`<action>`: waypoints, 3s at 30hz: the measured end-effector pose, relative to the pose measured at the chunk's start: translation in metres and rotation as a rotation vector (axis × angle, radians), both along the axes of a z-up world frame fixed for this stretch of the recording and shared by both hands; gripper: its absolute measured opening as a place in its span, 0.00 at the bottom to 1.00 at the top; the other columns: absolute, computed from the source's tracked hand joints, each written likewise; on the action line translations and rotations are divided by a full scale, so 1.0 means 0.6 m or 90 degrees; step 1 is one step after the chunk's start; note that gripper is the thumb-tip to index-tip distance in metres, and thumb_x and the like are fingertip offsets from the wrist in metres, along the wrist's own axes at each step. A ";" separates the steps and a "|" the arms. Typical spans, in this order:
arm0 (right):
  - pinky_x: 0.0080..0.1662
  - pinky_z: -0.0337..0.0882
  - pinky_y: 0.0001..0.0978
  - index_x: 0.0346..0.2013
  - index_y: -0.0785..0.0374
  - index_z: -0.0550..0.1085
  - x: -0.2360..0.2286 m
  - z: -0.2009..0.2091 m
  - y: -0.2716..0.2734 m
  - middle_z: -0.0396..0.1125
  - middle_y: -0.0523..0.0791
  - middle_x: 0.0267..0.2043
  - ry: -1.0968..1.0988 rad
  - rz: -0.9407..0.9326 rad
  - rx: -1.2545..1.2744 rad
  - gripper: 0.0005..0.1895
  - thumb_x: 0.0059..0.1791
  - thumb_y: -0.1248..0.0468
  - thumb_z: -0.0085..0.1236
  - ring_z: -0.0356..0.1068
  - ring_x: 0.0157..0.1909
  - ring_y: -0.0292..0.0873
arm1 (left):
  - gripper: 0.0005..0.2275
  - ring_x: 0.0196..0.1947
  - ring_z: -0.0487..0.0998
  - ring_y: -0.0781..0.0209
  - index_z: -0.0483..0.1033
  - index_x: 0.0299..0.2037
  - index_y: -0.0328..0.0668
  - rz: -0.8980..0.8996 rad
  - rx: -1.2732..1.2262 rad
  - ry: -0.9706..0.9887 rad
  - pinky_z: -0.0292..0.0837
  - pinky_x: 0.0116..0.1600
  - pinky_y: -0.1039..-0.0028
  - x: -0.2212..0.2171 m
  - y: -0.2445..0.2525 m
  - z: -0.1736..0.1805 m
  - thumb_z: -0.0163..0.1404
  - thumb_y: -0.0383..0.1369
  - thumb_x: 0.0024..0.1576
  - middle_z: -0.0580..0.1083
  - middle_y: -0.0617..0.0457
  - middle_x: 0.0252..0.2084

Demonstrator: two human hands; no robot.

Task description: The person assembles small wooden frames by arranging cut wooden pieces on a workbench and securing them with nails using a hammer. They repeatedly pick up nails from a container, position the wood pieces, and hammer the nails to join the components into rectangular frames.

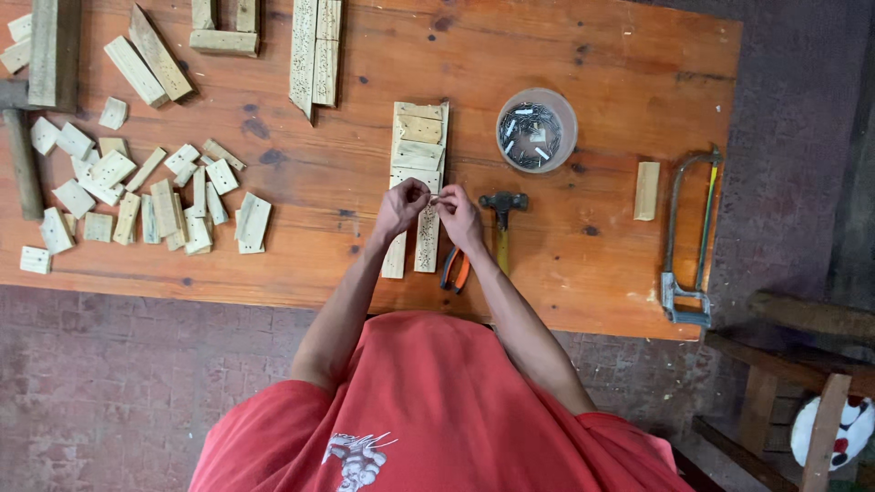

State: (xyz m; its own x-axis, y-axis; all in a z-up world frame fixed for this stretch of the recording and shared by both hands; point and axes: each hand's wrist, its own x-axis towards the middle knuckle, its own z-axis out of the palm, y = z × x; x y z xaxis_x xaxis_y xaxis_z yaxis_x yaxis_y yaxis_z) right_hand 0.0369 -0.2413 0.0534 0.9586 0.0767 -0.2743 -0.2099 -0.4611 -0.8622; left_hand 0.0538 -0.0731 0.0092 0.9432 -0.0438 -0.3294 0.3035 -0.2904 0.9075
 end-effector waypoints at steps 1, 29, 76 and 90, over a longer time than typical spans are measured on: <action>0.49 0.75 0.34 0.47 0.50 0.70 -0.007 -0.014 -0.001 0.78 0.46 0.44 0.000 -0.001 0.000 0.13 0.49 0.64 0.60 0.78 0.44 0.44 | 0.08 0.38 0.80 0.59 0.82 0.41 0.47 -0.001 0.000 0.000 0.77 0.47 0.65 -0.002 0.008 -0.001 0.60 0.36 0.54 0.79 0.52 0.35; 0.54 0.70 0.55 0.54 0.62 0.67 -0.082 -0.099 -0.160 0.66 0.57 0.52 0.087 -0.173 -0.407 0.25 0.50 0.52 0.63 0.69 0.54 0.65 | 0.03 0.37 0.81 0.41 0.80 0.39 0.48 0.030 0.128 -0.164 0.77 0.45 0.57 0.037 -0.013 -0.054 0.58 0.32 0.57 0.75 0.46 0.33; 0.13 0.64 0.29 0.29 0.60 0.71 0.046 -0.049 -0.050 0.61 0.46 0.14 0.192 0.031 0.044 0.30 0.59 0.41 0.37 0.64 0.12 0.40 | 0.01 0.35 0.81 0.43 0.81 0.33 0.43 0.087 0.119 -0.167 0.78 0.43 0.60 0.039 -0.026 -0.107 0.59 0.28 0.53 0.74 0.44 0.31; 0.24 0.71 0.42 0.30 0.59 0.71 0.062 -0.081 -0.052 0.64 0.49 0.17 0.194 0.089 -0.061 0.30 0.57 0.39 0.37 0.70 0.20 0.50 | 0.02 0.35 0.81 0.41 0.80 0.33 0.44 0.076 0.119 -0.176 0.76 0.42 0.57 0.039 -0.018 -0.102 0.58 0.28 0.51 0.74 0.44 0.30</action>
State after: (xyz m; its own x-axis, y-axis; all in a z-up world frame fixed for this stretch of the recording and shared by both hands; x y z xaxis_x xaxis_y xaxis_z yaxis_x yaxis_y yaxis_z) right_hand 0.0741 -0.2723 0.0050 0.8134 0.1620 -0.5587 -0.3797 -0.5799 -0.7208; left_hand 0.0770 -0.0840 -0.0522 0.9925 0.1097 -0.0533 0.0963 -0.4359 0.8948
